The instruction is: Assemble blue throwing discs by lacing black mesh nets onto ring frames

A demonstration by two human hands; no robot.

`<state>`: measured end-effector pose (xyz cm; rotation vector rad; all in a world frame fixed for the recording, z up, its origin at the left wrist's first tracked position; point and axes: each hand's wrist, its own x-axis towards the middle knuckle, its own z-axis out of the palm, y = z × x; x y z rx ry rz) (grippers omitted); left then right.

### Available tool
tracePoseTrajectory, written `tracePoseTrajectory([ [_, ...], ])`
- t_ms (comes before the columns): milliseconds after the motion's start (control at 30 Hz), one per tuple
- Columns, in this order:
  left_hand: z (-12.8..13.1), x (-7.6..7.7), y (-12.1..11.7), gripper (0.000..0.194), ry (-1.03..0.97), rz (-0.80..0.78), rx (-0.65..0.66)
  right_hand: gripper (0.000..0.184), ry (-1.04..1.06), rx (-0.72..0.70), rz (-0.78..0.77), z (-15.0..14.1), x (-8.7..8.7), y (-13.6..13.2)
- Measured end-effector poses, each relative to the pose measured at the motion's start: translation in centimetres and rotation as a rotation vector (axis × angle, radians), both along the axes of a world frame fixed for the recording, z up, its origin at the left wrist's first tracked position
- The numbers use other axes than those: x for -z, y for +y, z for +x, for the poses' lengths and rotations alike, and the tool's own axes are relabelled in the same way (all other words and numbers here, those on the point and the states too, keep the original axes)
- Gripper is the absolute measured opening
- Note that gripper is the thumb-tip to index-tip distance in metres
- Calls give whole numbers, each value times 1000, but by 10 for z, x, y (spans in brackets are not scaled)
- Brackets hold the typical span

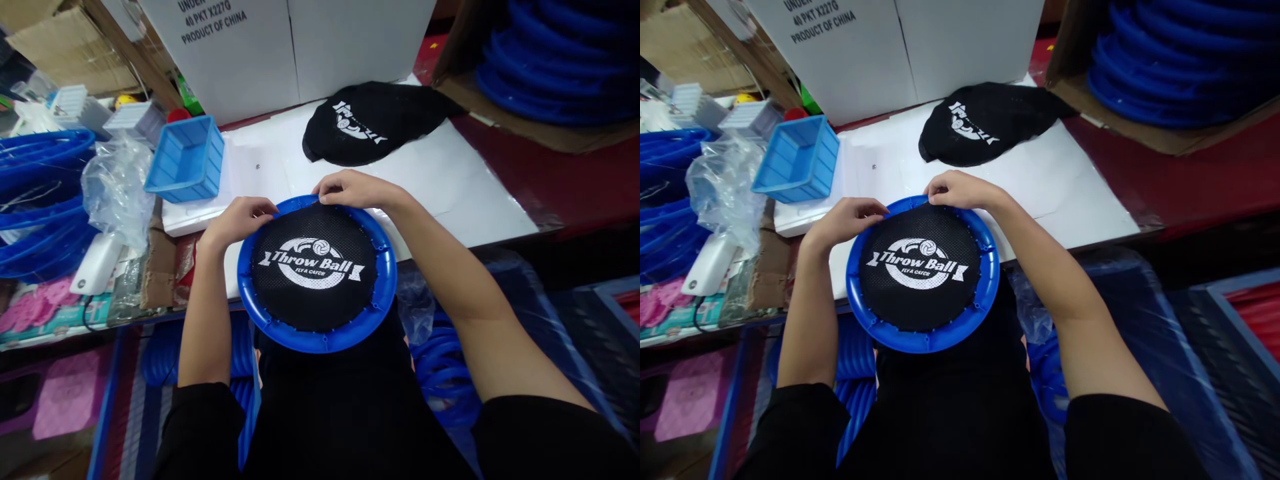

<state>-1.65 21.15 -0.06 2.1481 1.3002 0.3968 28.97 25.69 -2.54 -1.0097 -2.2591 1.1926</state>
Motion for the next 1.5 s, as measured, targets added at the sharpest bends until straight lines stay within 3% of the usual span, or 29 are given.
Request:
tracePoseTrajectory([
  [167,21,4,-18,13,43,263,36,13,-12,-2,43,0,2,2],
  [267,30,9,-31,16,142,314,89,9,11,14,42,0,3,1],
  [367,34,11,-38,22,254,333,68,12,70,32,61,-3,4,-3],
  [467,37,10,-38,23,304,317,43,21,112,9,203,-8,7,-8],
  [567,40,9,-33,15,259,242,6,25,61,-102,361,-14,11,-12],
  [700,42,7,-27,4,167,196,-67,31,-60,-207,401,-17,16,-13],
  [967,31,8,-16,9,-45,138,-159,14,51,-92,275,-20,9,-10],
  [1200,21,14,1,11,-245,-87,-123,8,101,55,49,-25,6,-12],
  [1500,15,19,7,15,-295,-190,-185,6,172,103,-158,-26,8,-4],
])
